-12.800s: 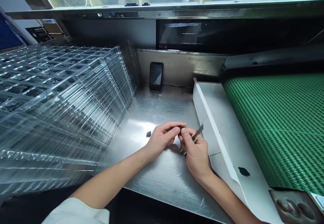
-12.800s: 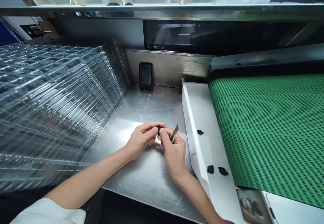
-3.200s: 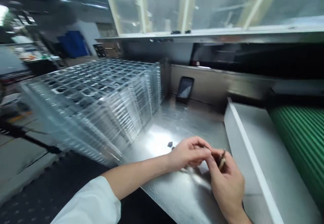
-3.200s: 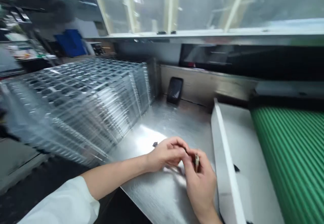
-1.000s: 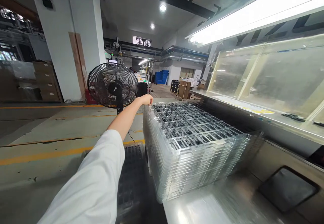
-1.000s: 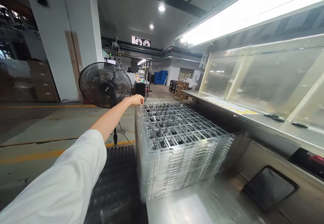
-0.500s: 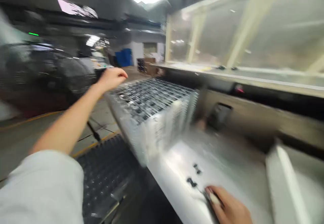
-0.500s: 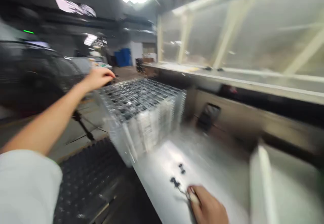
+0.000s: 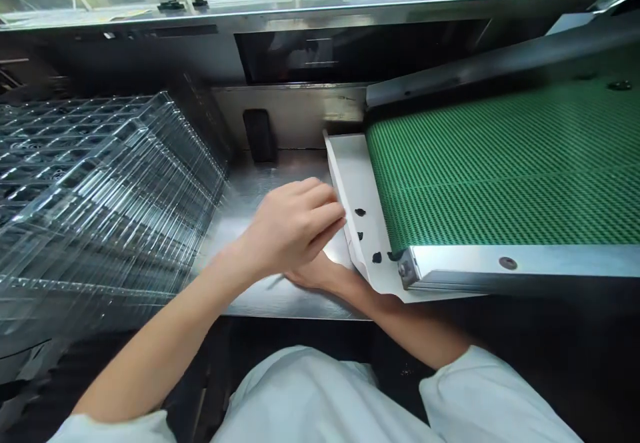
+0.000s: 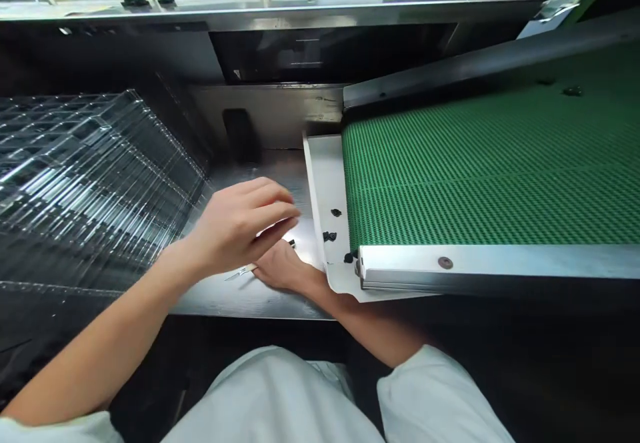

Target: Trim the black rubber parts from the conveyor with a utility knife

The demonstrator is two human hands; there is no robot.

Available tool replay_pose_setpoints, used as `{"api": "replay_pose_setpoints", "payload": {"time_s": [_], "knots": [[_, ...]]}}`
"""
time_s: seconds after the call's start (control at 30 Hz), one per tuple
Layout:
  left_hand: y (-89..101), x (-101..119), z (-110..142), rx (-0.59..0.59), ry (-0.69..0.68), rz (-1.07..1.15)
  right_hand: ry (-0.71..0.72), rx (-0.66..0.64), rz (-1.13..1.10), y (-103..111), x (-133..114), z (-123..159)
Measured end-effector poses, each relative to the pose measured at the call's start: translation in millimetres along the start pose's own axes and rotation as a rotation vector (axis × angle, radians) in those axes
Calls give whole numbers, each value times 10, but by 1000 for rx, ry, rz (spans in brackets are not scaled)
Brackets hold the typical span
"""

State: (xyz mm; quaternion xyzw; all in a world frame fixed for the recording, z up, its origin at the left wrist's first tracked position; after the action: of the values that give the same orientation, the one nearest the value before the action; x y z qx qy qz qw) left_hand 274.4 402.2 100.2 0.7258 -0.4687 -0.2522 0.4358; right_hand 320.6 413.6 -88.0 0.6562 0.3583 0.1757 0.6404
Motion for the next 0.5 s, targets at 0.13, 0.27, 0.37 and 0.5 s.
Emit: {"api": "replay_pose_setpoints", "payload": {"time_s": [0.13,0.27,0.37,0.5], "knots": [[-640,-164,-572,-392,-20,134,50,-16,42,46,-14,9],[-1184,-304,-926,-778,76,87,59,-17,58,89,-32,11],[-1458,-416,-1133,-890,165,65,89,-9,79,99,-44,13],[-1744,-489,-1249,-974,247,115,118,-17,99,97,-42,21]]}}
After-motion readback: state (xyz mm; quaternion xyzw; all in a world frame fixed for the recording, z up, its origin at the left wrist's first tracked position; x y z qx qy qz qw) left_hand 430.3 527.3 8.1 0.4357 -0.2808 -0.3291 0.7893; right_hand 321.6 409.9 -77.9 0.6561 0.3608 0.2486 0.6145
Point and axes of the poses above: each hand's wrist, its own z-axis away from the middle knuckle, its own y-axis out of the back of the hand, x = y × z, the point moved 4 cm from there along -z, towards the middle knuckle, and after that the axes turned 5 degrees about z, right-handed, at the moved point
